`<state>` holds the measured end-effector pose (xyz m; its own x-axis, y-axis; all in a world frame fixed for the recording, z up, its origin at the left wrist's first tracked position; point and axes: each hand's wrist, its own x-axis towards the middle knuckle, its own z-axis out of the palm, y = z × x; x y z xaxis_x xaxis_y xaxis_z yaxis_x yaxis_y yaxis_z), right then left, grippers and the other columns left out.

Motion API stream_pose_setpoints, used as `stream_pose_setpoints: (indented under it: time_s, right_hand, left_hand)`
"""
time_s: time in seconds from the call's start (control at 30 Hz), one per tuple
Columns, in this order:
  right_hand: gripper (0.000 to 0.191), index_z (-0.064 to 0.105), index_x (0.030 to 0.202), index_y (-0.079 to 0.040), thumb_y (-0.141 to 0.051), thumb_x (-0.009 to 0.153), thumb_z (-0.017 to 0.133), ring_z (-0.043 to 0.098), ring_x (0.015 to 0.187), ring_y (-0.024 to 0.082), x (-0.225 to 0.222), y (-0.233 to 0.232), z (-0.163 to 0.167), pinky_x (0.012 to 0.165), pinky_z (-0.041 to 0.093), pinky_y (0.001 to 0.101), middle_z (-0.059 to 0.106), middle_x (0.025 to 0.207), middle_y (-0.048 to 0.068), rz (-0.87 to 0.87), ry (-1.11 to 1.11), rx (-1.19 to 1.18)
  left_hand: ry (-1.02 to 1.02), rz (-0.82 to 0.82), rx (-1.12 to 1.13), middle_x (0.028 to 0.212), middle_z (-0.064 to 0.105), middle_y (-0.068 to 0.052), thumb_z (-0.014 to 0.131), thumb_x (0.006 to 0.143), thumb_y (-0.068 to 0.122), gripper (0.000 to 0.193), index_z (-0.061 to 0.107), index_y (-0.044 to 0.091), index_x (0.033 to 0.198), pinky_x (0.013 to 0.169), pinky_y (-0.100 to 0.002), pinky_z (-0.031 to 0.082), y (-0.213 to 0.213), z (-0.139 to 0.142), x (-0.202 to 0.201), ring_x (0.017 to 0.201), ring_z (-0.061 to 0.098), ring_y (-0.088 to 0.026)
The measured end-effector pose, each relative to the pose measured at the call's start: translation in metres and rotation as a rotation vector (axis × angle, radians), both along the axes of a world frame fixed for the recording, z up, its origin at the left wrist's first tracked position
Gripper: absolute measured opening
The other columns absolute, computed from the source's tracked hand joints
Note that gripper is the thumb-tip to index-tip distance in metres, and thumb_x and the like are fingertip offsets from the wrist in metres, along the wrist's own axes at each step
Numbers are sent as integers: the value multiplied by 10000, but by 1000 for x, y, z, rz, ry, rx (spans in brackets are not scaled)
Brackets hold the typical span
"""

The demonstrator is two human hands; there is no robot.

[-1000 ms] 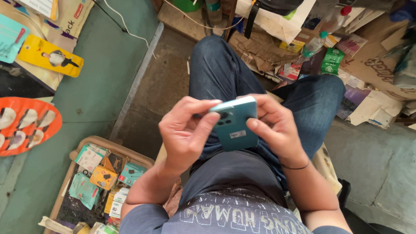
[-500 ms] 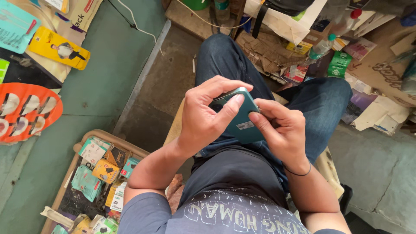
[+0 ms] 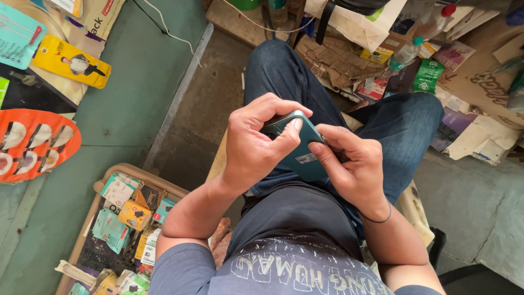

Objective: The person applies adhesive to the internal frame of a disassembled smartphone using a tube. They then retrieve a teal back cover and attach it to the phone, pressing along the edges to secure the fit.

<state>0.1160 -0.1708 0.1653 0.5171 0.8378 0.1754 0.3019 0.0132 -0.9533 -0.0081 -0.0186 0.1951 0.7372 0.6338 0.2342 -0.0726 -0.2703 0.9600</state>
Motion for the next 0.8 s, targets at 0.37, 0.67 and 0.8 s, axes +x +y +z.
stream_pose_setpoints:
  time_s: [0.37,0.67,0.8]
  right_hand:
    - [203,694,1141,22,15,944,742,703,735,59,-1,0,3,648,527,197,769,844,76,-26,-82,-24]
    - [187,690,1125,17,10,947,745,722,738,73,-1,0,4,653,537,204,765,839,75,-28,-117,-31]
    - [181,687,1125,16,13,951,740,728,762,75,0,-2,7,668,546,204,767,861,76,-15,-117,-24]
  left_hand:
    - [22,-22,-200,881,682,10,715,896,34,95,723,30,990,737,-190,516,-3,-3,4,814,638,-27]
    - [66,-56,-212,875,696,18,736,886,54,118,711,38,999,739,-191,521,-1,-3,5,822,637,-17]
    - [108,-74,-207,873,702,24,741,893,70,118,721,49,1008,732,-189,525,0,-1,1,815,628,-11]
